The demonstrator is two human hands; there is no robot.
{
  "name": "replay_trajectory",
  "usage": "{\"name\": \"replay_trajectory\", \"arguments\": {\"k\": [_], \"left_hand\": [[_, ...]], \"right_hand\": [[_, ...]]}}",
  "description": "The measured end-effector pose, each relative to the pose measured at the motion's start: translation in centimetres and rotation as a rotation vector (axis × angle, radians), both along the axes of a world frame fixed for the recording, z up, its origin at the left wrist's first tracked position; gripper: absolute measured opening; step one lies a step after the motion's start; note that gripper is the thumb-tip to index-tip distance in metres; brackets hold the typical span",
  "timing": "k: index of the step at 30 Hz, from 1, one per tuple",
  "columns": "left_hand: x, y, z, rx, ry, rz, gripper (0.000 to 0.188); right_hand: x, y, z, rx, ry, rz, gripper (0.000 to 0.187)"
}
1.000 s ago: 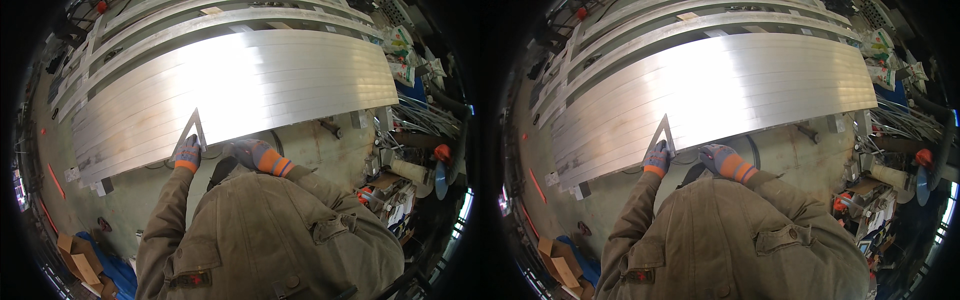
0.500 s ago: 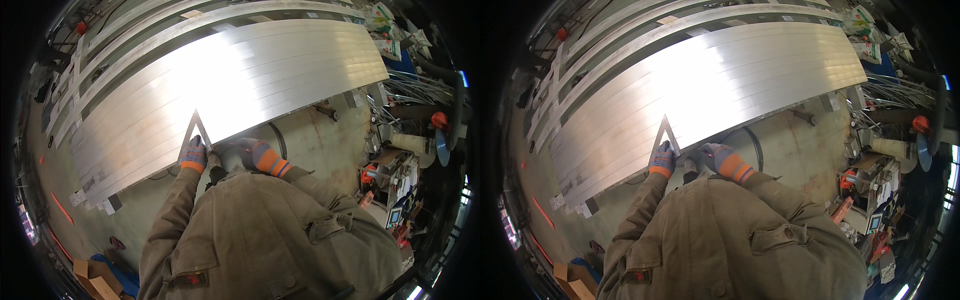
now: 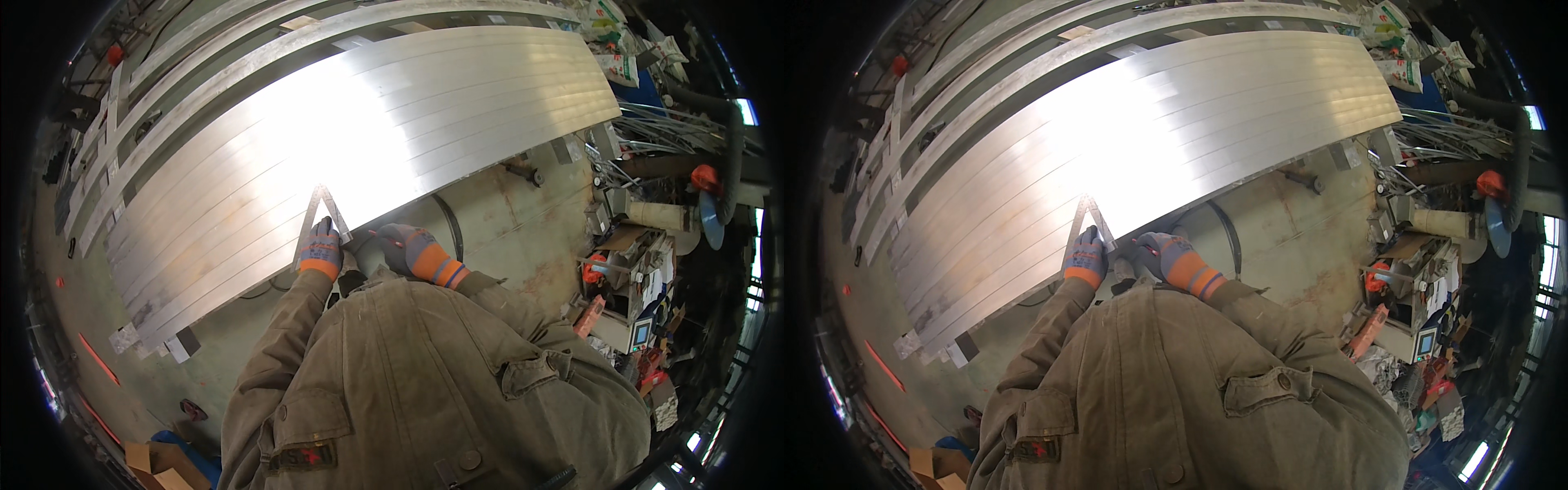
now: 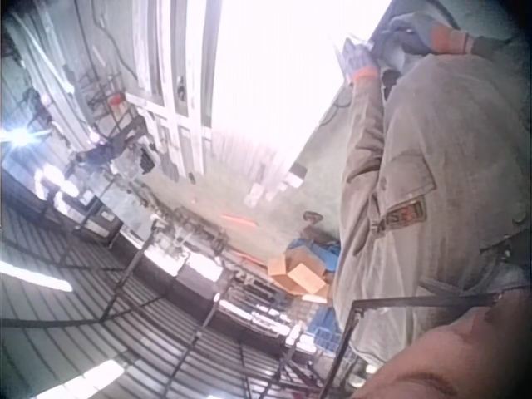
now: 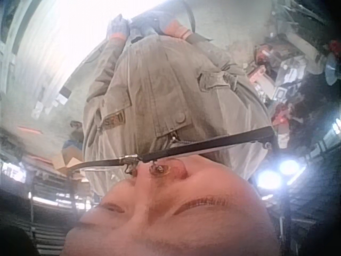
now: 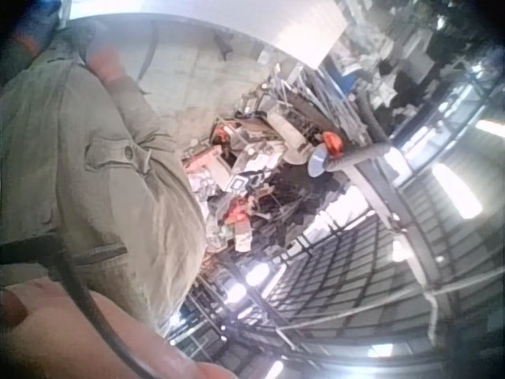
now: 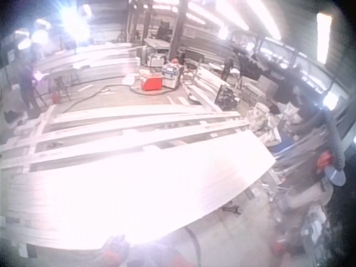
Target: The person uses a triangular square and a red marker to draw straight lines on a large metal sheet. They repeatedly reposition the square along the sheet and draw lines, then set the tools aside.
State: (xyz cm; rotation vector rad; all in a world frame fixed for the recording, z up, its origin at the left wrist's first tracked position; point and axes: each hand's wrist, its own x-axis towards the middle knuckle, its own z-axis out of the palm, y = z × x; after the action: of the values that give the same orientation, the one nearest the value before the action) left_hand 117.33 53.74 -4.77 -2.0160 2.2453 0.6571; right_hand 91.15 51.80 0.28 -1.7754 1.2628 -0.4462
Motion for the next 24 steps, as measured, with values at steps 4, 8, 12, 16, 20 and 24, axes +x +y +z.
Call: {"name": "replay_trajectory", "arguments": {"k": [4,8,12,16,20,24], "left_hand": [[0.1,0.0,-0.6,-0.024,-0.047,-0.026,0.04],[0.2,0.2,-1.2,-0.049,-0.014,-0.019,0.041],[0.4,0.7,-1.1,-0.065,0.055,0.023,0.04],[0.6,0.8,-1.5,-0.021,0.118,0.049,0.045],[0.7,1.0,-1.9,-0.005,0.112,0.046,0.045],[0.6,1.2,-1.9,-0.026,0.112,0.062,0.041]], "right_hand": [[0.3,-1.0,1.7,-0.002,0.042,0.016,0.032],[0.5,-1.5,2.6,0.071,0.104,0.049,0.029],[0.8,-1.7,1.2,0.052,0.007,0.049,0.031],[0.4,-2.2,0.3,0.096,0.093,0.086,0.035],[0.0,-2.3,0.6,0.08,0.103,0.088,0.031],[0.1,-2.4,0.5,0.071,0.066,0.065,0.032]]}}
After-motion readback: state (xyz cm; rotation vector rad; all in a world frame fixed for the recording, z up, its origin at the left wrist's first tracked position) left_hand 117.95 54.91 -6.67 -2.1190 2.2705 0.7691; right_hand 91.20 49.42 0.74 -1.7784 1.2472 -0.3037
